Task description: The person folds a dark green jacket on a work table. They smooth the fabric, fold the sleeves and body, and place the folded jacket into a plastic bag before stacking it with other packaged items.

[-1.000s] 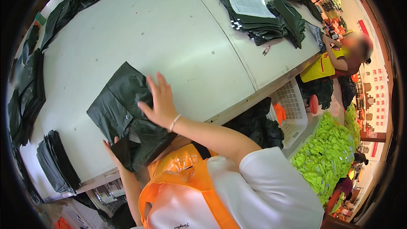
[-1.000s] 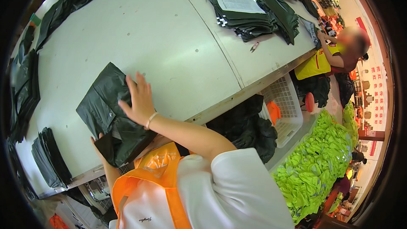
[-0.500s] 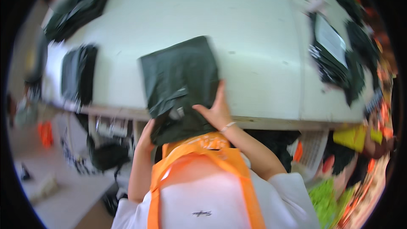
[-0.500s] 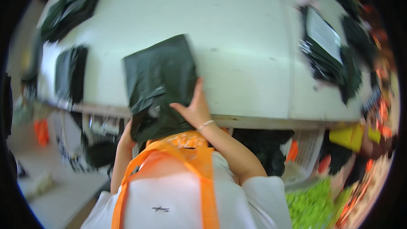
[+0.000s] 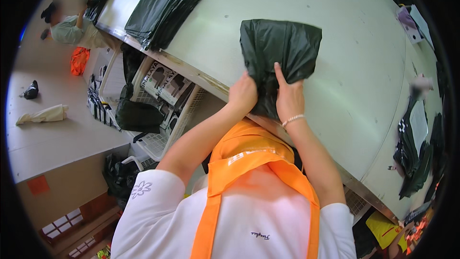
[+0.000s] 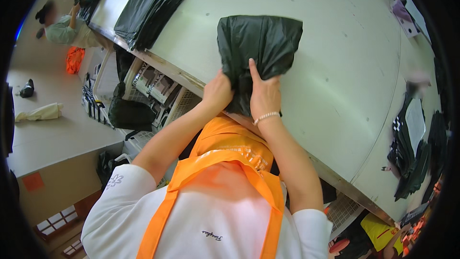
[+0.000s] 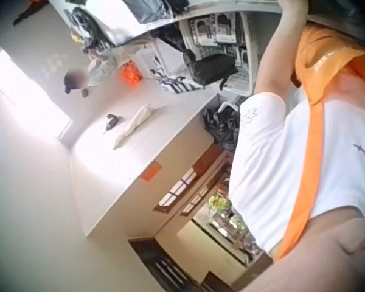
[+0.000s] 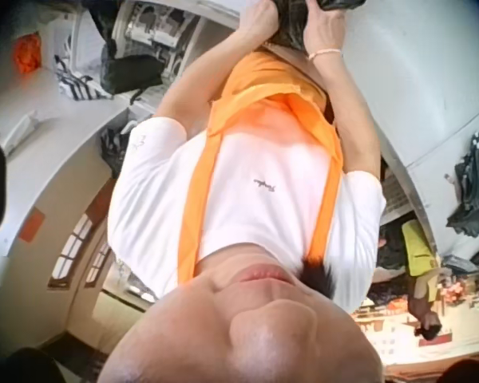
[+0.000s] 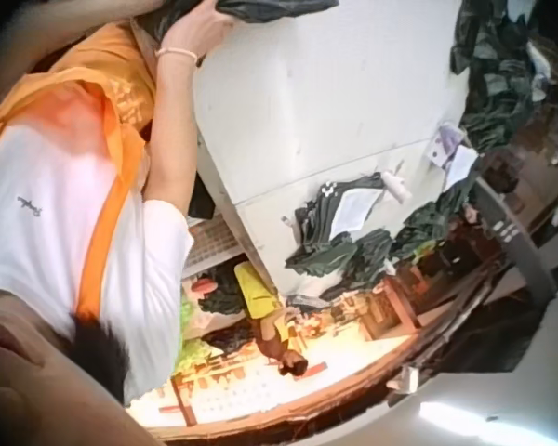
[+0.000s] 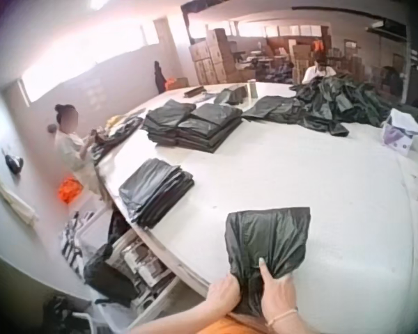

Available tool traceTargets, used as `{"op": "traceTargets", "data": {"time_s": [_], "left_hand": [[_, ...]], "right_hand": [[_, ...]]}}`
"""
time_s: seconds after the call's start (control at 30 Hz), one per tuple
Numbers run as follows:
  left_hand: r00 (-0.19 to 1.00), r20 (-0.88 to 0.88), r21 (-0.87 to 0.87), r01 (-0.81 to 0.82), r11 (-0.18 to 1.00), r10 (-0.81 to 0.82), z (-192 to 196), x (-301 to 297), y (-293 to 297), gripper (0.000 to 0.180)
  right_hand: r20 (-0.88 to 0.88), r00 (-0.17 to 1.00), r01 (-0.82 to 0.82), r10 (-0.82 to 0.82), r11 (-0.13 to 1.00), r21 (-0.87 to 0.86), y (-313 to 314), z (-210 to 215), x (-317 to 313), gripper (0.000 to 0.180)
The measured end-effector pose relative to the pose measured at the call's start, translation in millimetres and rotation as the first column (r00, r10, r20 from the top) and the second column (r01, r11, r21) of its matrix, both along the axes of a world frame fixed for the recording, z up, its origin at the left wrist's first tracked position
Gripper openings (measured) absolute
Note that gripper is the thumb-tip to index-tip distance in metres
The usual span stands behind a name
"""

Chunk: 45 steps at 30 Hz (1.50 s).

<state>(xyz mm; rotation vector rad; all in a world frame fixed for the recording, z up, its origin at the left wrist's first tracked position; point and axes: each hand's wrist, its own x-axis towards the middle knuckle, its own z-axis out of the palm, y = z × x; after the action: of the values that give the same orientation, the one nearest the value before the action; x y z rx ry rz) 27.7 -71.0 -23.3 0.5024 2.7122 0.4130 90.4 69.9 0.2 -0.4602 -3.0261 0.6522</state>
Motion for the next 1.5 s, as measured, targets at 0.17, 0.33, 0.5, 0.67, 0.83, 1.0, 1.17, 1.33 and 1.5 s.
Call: {"op": "traceTargets", "data": {"time_s": [0.17, 0.33, 0.5, 0.67, 0.83, 1.0, 1.17, 1.33, 1.5], "left_hand": [[0.932, -0.111, -0.023, 0.344, 0.939, -0.344, -32, -53, 10, 0.046], [0.81, -0.221, 0.186, 0.582, 0.792, -0.543, -25, -61, 1, 0.049], [0.735, 0.437, 0.393, 0.363, 0.845, -0.518, 42, -117, -66, 0.034], [0.778, -0.589, 0.454, 0.094, 0.886, 0.219, 47, -313, -178, 0.022], [0.926, -0.356, 0.066, -0.108, 0.992, 0.124, -17, -392, -247, 0.066], [0.801, -0.583, -0.18, 0.031, 0.983, -0.132, -3, -318, -184, 0.051], [0.828, -0.443, -0.018, 0.376, 0.927, -0.344, -15, -183, -111, 0.054], [0.884, -0.271, 0.362, 0.46, 0.811, -0.381, -53, -106, -57, 0.053], [0.857, -0.412, 0.452, 0.487, 0.748, -0.309, -55, -137, -42, 0.037]], "right_hand": [[0.28, 0.959, 0.007, -0.034, 0.995, 0.098, -43, 45, -94, 0.095], [0.543, 0.826, -0.101, -0.149, 0.91, 0.402, -70, 37, -157, 0.094], [0.461, 0.878, -0.22, -0.132, 0.743, 0.633, -83, 3, -168, 0.064], [0.462, 0.88, -0.257, -0.114, 0.703, 0.663, -97, 7, -168, 0.087], [0.388, 0.92, -0.188, -0.064, 0.795, 0.577, -90, 10, -166, 0.085], [0.251, 0.968, -0.151, 0.028, 0.861, 0.485, -67, 17, -163, 0.071], [0.14, 0.962, 0.222, -0.235, 0.97, 0.102, -11, 62, -109, 0.055], [0.059, 0.878, 0.476, -0.475, 0.854, -0.213, 9, 108, -36, 0.047], [0.073, 0.881, 0.471, -0.468, 0.847, -0.249, 0, 108, 44, 0.046]]}}
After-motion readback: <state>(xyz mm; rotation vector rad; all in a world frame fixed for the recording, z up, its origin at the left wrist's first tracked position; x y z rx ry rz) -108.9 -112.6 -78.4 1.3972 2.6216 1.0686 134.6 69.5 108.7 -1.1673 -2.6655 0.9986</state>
